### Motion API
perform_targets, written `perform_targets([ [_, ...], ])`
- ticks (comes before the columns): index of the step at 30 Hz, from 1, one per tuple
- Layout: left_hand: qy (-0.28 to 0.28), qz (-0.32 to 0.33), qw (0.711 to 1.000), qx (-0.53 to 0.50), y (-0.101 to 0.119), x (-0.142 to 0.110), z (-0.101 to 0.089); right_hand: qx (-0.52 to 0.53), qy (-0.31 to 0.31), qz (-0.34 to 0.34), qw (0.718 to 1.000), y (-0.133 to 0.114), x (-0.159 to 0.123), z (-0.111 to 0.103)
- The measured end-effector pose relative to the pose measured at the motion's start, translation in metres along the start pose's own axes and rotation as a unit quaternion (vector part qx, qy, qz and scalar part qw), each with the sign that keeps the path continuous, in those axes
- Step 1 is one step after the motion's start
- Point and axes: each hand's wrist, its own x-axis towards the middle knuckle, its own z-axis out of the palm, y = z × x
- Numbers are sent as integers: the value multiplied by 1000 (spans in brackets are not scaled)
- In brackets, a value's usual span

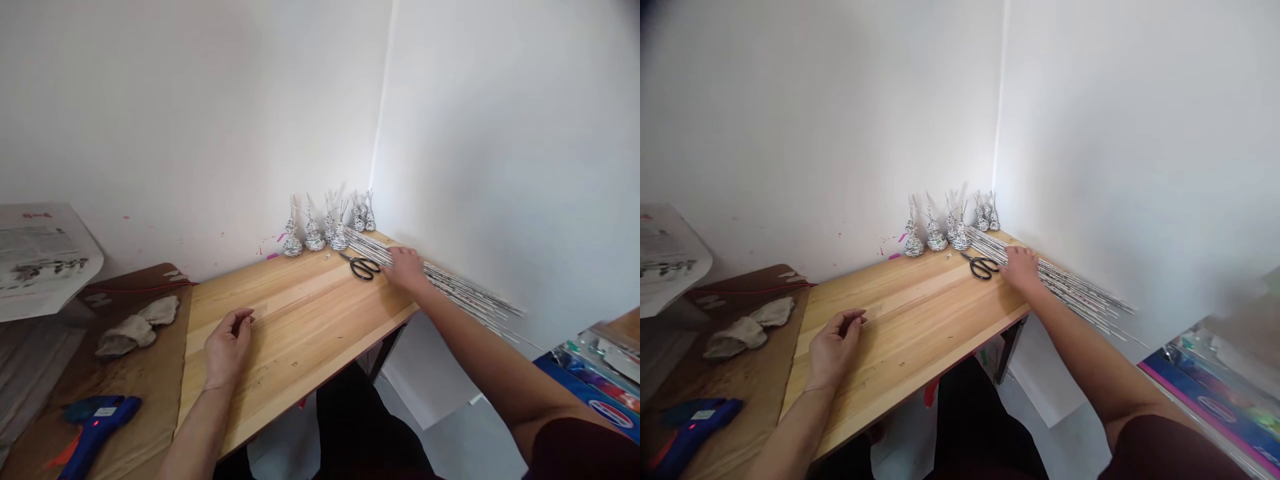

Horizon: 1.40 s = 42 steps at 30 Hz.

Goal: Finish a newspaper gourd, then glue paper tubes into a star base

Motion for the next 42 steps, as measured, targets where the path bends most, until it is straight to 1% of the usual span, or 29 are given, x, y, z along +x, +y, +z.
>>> perform_targets([
  [2, -5, 0, 1000, 4, 0, 1, 0, -45, -22, 53, 997, 24, 8, -4],
  [4, -12, 0, 1000, 9, 1, 1, 0, -74, -52, 87, 992, 40, 14, -4],
  [6, -18, -3, 1000, 14, 1, 1, -1, -92, -71, 101, 988, 48, 19, -2],
  [9, -25, -11, 999, 20, 1, 2, -2, -108, -73, 96, 987, 53, 27, 0],
  [13, -25, -9, 1000, 14, 0, 2, -1, -116, -71, 79, 988, 55, 35, 2],
  [16, -26, -9, 1000, 10, -2, 3, 0, -116, -69, 65, 989, 57, 37, 1],
  [20, -24, -14, 1000, 12, -5, 3, 1, -123, -26, 46, 991, 56, 27, -4],
  [23, -22, -12, 1000, 13, -7, 3, 1, -129, 9, 11, 992, 53, 15, -8],
  [25, -21, -11, 1000, 15, -8, 3, 1, -133, 16, -13, 991, 50, 9, -9],
  [29, -24, -10, 999, 19, -11, 4, 1, -145, -1, -33, 989, 45, 2, -7],
  [36, -20, -5, 999, 30, -9, 4, 0, -159, -25, -28, 987, 43, 2, -3],
  [39, -24, -5, 999, 25, -8, 4, 0, -153, -37, -24, 987, 40, 2, -6],
  [42, -25, -11, 999, 18, -9, 4, 1, -135, -34, -26, 990, 32, 0, -16],
])
